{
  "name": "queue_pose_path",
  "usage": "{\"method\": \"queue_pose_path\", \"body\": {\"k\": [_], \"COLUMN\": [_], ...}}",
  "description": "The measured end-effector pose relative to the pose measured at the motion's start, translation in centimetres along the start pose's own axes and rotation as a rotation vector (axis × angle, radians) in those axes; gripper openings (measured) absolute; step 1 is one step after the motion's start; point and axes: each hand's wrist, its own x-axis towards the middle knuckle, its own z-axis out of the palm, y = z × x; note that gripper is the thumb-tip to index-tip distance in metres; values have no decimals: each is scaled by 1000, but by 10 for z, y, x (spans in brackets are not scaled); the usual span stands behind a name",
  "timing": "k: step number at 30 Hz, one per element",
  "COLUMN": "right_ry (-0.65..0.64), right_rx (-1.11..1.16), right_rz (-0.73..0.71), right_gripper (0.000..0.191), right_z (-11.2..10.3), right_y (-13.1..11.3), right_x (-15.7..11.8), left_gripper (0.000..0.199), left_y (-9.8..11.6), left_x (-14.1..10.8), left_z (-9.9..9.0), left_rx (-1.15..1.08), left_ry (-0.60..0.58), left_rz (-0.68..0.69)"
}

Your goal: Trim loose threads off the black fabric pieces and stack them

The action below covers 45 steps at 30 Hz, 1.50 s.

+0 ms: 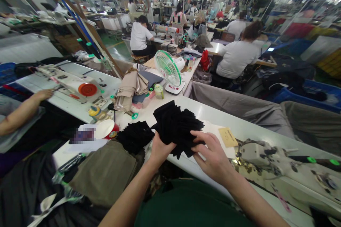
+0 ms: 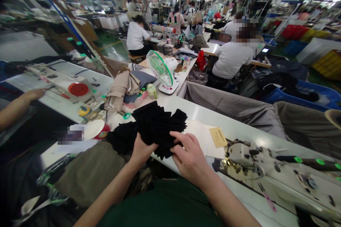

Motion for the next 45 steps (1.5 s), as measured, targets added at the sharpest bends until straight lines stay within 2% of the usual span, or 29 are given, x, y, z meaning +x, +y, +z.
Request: {"method": "queue_pose_path", "body": {"k": [10,14,16,20,23,25,27,31,36,41,45], "right_ry": [-61,-75,-85,-10,79,101,92,109,153,164,99], "right_rx": [33,20,22,131,96,28,-30,-101,-79,-136,-54], "right_rz": [51,0,-13,79,178,180,135,77,63,-4,-36], "right_gripper": [15,16,8,19,26,38,42,32,12,10,10], "right_z": [1,1,-1,-4,-2,1,4,5,2,1,-1], "right_y": [1,-1,-2,-5,-6,-6,-5,-5,-11,-16,-18], "right_x": [1,3,4,5,5,7,9,12,13,13,10], "left_gripper": [59,62,62,60,61,59,57,53,54,56,56], "left_y": [-8,-8,-7,-6,-5,-4,-3,0,4,5,1], "left_x": [1,1,0,-1,-4,-7,-9,-13,-15,-13,-10], "left_z": [-2,-3,-4,-6,-6,-5,-4,-4,-5,-5,-6], "left_rx": [-9,8,14,28,42,26,-1,-7,1,-4,-54], "left_ry": [-4,1,3,9,7,-8,-31,-51,-55,-32,-50], "left_rz": [22,19,-2,-32,-14,33,90,142,122,39,28]}}
